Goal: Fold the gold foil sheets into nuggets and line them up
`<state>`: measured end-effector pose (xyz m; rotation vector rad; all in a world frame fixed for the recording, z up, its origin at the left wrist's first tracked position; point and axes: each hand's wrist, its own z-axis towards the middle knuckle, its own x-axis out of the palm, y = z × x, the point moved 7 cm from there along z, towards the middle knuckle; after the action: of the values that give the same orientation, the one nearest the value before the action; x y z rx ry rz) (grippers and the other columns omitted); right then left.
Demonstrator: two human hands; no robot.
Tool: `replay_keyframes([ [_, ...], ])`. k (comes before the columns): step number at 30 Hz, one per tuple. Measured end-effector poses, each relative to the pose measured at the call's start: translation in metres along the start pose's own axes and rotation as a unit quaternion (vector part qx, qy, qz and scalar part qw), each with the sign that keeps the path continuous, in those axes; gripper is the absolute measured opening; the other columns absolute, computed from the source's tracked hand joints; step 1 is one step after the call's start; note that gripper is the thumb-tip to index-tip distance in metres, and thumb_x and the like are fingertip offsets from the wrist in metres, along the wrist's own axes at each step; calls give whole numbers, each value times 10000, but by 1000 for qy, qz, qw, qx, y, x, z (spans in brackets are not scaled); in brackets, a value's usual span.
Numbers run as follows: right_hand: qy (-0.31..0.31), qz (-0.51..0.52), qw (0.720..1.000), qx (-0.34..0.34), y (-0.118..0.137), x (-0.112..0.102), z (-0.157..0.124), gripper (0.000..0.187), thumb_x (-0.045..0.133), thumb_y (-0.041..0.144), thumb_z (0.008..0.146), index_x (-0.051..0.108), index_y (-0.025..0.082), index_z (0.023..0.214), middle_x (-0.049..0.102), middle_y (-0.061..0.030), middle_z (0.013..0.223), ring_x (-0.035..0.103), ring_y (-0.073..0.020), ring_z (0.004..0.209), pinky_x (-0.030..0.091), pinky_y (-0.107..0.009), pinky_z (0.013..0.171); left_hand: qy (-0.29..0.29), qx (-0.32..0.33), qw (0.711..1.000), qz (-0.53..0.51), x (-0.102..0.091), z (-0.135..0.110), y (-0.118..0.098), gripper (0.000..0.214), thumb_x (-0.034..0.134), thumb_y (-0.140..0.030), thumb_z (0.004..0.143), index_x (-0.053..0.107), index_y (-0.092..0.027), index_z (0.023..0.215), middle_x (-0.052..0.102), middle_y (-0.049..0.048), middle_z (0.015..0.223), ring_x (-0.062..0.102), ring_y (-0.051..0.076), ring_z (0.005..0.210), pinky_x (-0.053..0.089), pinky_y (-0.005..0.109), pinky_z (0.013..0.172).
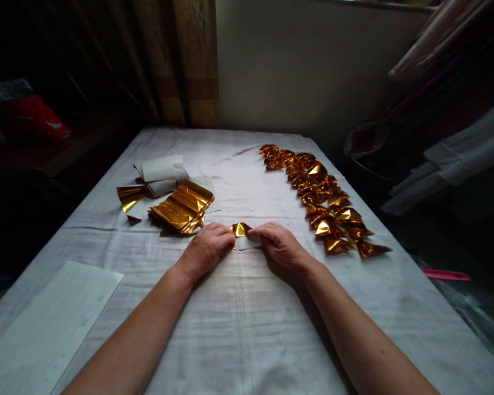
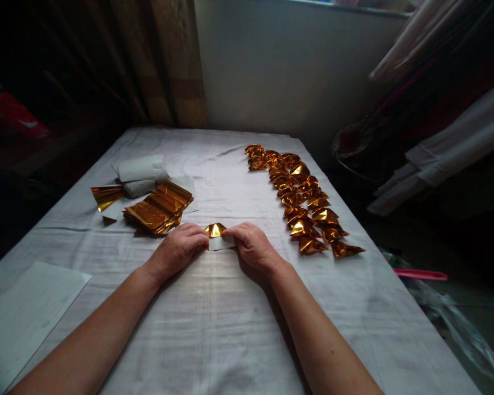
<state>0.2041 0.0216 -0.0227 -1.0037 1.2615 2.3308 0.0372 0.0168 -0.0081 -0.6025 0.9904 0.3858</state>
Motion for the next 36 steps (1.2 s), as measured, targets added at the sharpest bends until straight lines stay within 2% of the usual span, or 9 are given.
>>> replay_keyframes([
  [4,-4,-55,998,-35,7,2,-3,336,562,38,834,724,255,1033,742,-40,978,650,-184,887,492,-323,819,-17,-1,1000,12,-4,0,3,129,579,-193,933,666,-218,841,718,9,901,589,193,917,453,320,842],
  [7,-1,-107,993,-47,16,4,-9,209,662,149,846,723,249,1018,734,-60,1002,644,-202,894,488,-337,795,-20,-7,999,23,-6,0,2,114,575,-181,925,666,-218,868,725,15,925,592,200,931,456,334,856],
  [11,6,-122,992,-44,24,6,-14,144,648,265,901,718,249,1026,728,-65,1019,639,-200,900,481,-342,799,-16,-73,996,48,-4,0,-3,75,586,-220,900,660,-208,897,714,46,969,594,230,953,456,385,884],
  [15,7,-81,997,4,22,2,-15,154,599,236,922,701,246,1038,726,-58,1018,642,-190,924,479,-332,843,-3,-134,989,67,3,-1,-10,162,620,-352,894,642,-192,881,679,82,1009,579,254,970,461,406,872],
  [21,-22,-37,995,91,11,-2,-14,97,591,234,899,680,231,862,720,-31,874,638,-174,812,468,-294,768,-7,-144,986,80,6,0,-10,130,620,-330,898,614,-207,856,669,70,988,566,249,959,444,392,853],
  [28,-49,-67,990,111,11,2,-10,66,606,237,883,654,227,838,689,-20,816,610,-174,780,426,-279,738,0,-148,985,84,5,1,-10,156,620,-352,896,617,-204,848,662,70,979,557,256,946,430,392,825],
  [36,-55,-102,986,118,14,3,-9,79,587,240,895,644,226,842,672,-25,814,593,-181,776,415,-289,733,-4,-157,981,111,7,3,-13,342,677,-536,827,586,-206,846,649,69,928,549,262,903,420,401,789],
])
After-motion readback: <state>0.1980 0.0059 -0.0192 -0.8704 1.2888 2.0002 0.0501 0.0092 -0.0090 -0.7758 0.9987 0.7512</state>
